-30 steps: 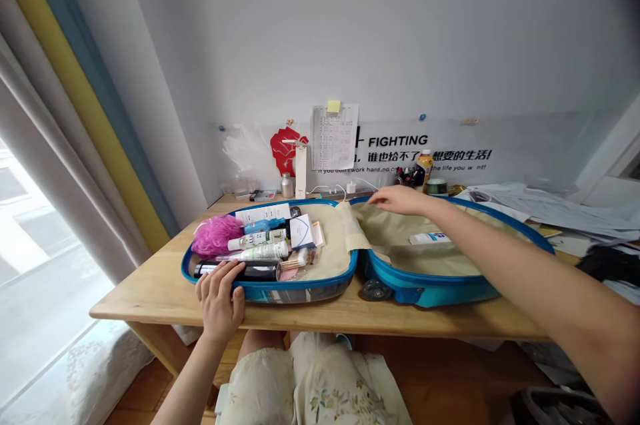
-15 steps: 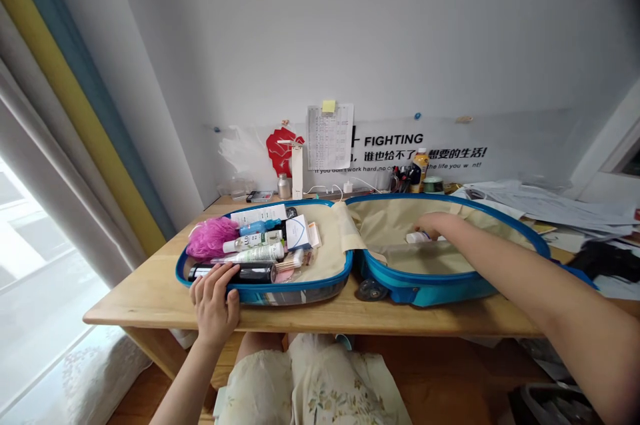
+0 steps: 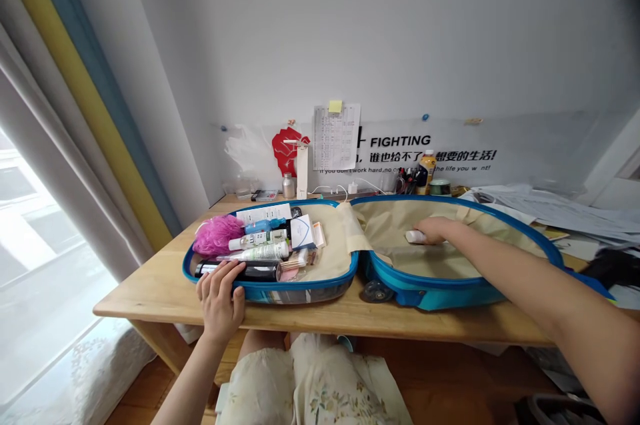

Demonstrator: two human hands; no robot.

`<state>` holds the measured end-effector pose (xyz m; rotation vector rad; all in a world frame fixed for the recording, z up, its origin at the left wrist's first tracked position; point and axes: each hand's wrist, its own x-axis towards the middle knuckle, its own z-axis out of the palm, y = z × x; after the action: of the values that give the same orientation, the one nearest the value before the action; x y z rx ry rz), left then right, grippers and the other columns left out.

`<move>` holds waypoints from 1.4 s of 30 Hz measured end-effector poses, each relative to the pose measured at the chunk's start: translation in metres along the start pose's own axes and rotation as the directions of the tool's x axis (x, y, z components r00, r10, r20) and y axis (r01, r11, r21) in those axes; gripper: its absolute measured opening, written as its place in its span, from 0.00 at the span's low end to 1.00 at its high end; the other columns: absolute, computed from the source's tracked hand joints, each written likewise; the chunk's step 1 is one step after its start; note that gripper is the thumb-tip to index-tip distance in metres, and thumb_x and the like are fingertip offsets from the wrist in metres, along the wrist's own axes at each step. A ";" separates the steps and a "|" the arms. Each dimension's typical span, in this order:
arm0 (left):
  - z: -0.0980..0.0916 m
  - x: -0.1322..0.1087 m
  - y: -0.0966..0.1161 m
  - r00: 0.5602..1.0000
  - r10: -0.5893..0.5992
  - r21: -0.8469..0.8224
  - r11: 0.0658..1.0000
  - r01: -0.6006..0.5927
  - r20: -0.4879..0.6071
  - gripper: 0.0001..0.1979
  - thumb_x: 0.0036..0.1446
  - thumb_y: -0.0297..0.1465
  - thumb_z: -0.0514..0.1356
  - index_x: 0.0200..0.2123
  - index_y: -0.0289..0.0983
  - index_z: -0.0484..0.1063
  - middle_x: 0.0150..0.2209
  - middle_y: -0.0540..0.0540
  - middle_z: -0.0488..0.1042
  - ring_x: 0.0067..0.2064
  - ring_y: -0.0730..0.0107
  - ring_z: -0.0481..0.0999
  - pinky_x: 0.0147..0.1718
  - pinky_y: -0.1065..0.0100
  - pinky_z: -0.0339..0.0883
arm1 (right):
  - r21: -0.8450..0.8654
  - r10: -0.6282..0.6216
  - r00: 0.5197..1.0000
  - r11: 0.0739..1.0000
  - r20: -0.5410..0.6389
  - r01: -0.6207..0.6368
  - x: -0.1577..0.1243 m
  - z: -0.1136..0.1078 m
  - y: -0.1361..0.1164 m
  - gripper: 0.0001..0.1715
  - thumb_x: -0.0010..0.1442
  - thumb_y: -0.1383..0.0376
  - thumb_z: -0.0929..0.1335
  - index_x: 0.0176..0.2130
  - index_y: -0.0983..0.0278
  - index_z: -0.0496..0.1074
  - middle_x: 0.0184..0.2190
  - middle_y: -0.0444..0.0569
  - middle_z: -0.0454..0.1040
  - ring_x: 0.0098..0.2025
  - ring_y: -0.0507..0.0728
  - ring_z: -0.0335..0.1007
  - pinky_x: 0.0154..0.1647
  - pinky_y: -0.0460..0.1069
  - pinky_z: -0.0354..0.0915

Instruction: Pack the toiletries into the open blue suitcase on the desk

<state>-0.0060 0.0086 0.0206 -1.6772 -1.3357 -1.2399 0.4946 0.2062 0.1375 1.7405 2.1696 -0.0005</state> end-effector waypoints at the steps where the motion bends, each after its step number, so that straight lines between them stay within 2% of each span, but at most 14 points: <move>1: 0.000 -0.001 0.000 1.000 -0.007 -0.001 1.000 0.007 0.005 0.21 0.69 0.38 0.45 0.54 0.39 0.71 0.51 0.38 0.76 0.56 0.55 0.71 0.59 0.55 0.52 | 0.001 -0.011 0.999 1.000 -0.052 0.011 -0.003 -0.002 -0.002 0.18 0.64 0.55 0.68 0.47 0.64 0.72 0.46 0.50 0.74 0.45 0.54 0.71 0.48 0.54 0.70; 5: 0.001 -0.002 -0.001 1.000 -0.017 -0.012 1.000 0.017 0.017 0.20 0.69 0.38 0.45 0.55 0.40 0.71 0.51 0.38 0.76 0.56 0.55 0.71 0.59 0.55 0.52 | -0.010 -0.077 0.948 0.997 -0.307 0.078 -0.018 -0.023 -0.007 0.12 0.62 0.62 0.67 0.43 0.65 0.74 0.42 0.56 0.76 0.43 0.58 0.72 0.45 0.53 0.65; 8: 0.001 -0.002 -0.001 1.000 -0.014 -0.012 1.000 0.014 0.011 0.20 0.69 0.38 0.46 0.55 0.40 0.71 0.51 0.38 0.76 0.56 0.55 0.71 0.59 0.54 0.51 | -0.054 -0.150 0.863 0.988 -0.482 0.141 -0.030 -0.048 -0.019 0.17 0.58 0.66 0.66 0.47 0.66 0.74 0.45 0.61 0.77 0.49 0.64 0.71 0.51 0.57 0.61; 10: 0.001 -0.002 -0.001 1.000 -0.005 -0.009 1.000 0.005 0.006 0.20 0.69 0.38 0.46 0.55 0.39 0.71 0.50 0.38 0.76 0.56 0.55 0.70 0.59 0.54 0.51 | -0.082 -0.197 0.794 0.979 -0.575 0.185 -0.036 -0.063 -0.035 0.21 0.58 0.66 0.66 0.51 0.63 0.73 0.51 0.59 0.76 0.56 0.66 0.67 0.58 0.60 0.56; 12: 0.000 -0.001 0.000 1.000 0.001 -0.008 1.000 -0.001 0.004 0.19 0.69 0.37 0.46 0.55 0.39 0.71 0.50 0.38 0.76 0.56 0.55 0.70 0.59 0.54 0.52 | -0.119 -0.288 0.696 0.952 -0.657 0.282 -0.040 -0.075 -0.061 0.23 0.58 0.66 0.66 0.53 0.58 0.72 0.56 0.54 0.74 0.60 0.66 0.64 0.62 0.62 0.53; 15: 0.000 0.000 0.001 1.000 -0.012 -0.011 1.000 0.012 0.013 0.20 0.69 0.37 0.46 0.55 0.39 0.71 0.51 0.39 0.76 0.57 0.55 0.70 0.59 0.54 0.52 | -0.256 -0.517 0.485 0.824 -0.705 0.506 -0.044 -0.086 -0.111 0.20 0.62 0.66 0.64 0.52 0.54 0.73 0.57 0.48 0.74 0.60 0.64 0.63 0.65 0.65 0.50; 16: -0.001 0.000 0.001 1.000 -0.016 -0.013 1.000 0.017 0.014 0.20 0.69 0.37 0.46 0.55 0.39 0.71 0.51 0.39 0.76 0.56 0.55 0.70 0.59 0.55 0.52 | -0.316 -0.594 0.416 0.762 -0.689 0.565 -0.044 -0.088 -0.130 0.20 0.63 0.68 0.62 0.52 0.53 0.73 0.56 0.46 0.74 0.60 0.63 0.63 0.65 0.64 0.50; 18: 0.000 0.000 0.001 1.000 -0.017 -0.016 1.000 0.017 0.010 0.20 0.69 0.37 0.46 0.54 0.39 0.72 0.51 0.39 0.76 0.56 0.55 0.71 0.58 0.55 0.52 | -0.428 -0.713 0.307 0.649 -0.630 0.629 -0.042 -0.089 -0.167 0.23 0.64 0.72 0.59 0.50 0.53 0.73 0.54 0.44 0.76 0.59 0.59 0.63 0.66 0.63 0.49; 20: 0.000 0.000 0.002 1.000 -0.014 -0.013 1.000 0.014 0.005 0.20 0.69 0.38 0.46 0.54 0.39 0.72 0.51 0.38 0.76 0.56 0.55 0.71 0.58 0.55 0.52 | -0.514 -0.799 0.248 0.555 -0.547 0.654 -0.039 -0.087 -0.201 0.24 0.65 0.74 0.57 0.49 0.55 0.73 0.51 0.44 0.77 0.57 0.57 0.64 0.67 0.62 0.50; 24: 0.001 -0.001 0.002 1.000 -0.026 -0.014 1.000 0.026 0.015 0.20 0.69 0.38 0.46 0.54 0.39 0.72 0.51 0.38 0.76 0.56 0.55 0.71 0.58 0.55 0.52 | -0.560 -0.873 0.245 0.462 -0.421 0.687 -0.029 -0.084 -0.247 0.21 0.66 0.71 0.57 0.44 0.54 0.74 0.44 0.44 0.78 0.50 0.56 0.67 0.68 0.60 0.51; 28: 0.001 -0.002 0.001 0.999 -0.027 -0.009 1.000 0.027 0.020 0.20 0.69 0.38 0.46 0.54 0.39 0.72 0.51 0.39 0.76 0.57 0.56 0.71 0.59 0.55 0.51 | -0.532 -0.884 0.270 0.448 -0.381 0.718 -0.022 -0.083 -0.262 0.22 0.66 0.71 0.55 0.42 0.54 0.74 0.41 0.44 0.78 0.47 0.56 0.68 0.64 0.58 0.56; 34: 0.003 -0.005 -0.001 0.998 -0.054 -0.008 0.999 0.054 0.034 0.21 0.68 0.39 0.46 0.55 0.40 0.72 0.52 0.39 0.76 0.58 0.55 0.70 0.61 0.55 0.49 | -0.429 -0.866 0.320 0.474 -0.384 0.769 -0.015 -0.075 -0.260 0.22 0.65 0.71 0.58 0.51 0.59 0.73 0.50 0.50 0.77 0.49 0.57 0.72 0.54 0.55 0.64; 39: 0.002 -0.004 -0.001 0.999 -0.039 -0.030 0.999 0.040 0.030 0.21 0.68 0.38 0.47 0.57 0.41 0.71 0.54 0.39 0.76 0.60 0.55 0.69 0.62 0.55 0.49 | -0.346 -0.845 0.347 0.494 -0.407 0.798 -0.019 -0.077 -0.253 0.28 0.59 0.75 0.63 0.57 0.61 0.68 0.56 0.50 0.74 0.54 0.55 0.71 0.53 0.52 0.67; 42: 0.000 -0.003 -0.002 0.999 -0.020 -0.029 0.999 0.021 0.034 0.21 0.68 0.36 0.48 0.59 0.41 0.70 0.55 0.39 0.75 0.61 0.55 0.68 0.62 0.55 0.49 | -0.259 -0.785 0.380 0.546 -0.489 0.797 -0.036 -0.086 -0.232 0.27 0.60 0.72 0.63 0.59 0.61 0.67 0.59 0.51 0.72 0.57 0.57 0.70 0.56 0.53 0.66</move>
<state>-0.0079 0.0086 0.0175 -1.7157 -1.3643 -1.2530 0.2581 0.1350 0.1770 0.4889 3.2509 0.2804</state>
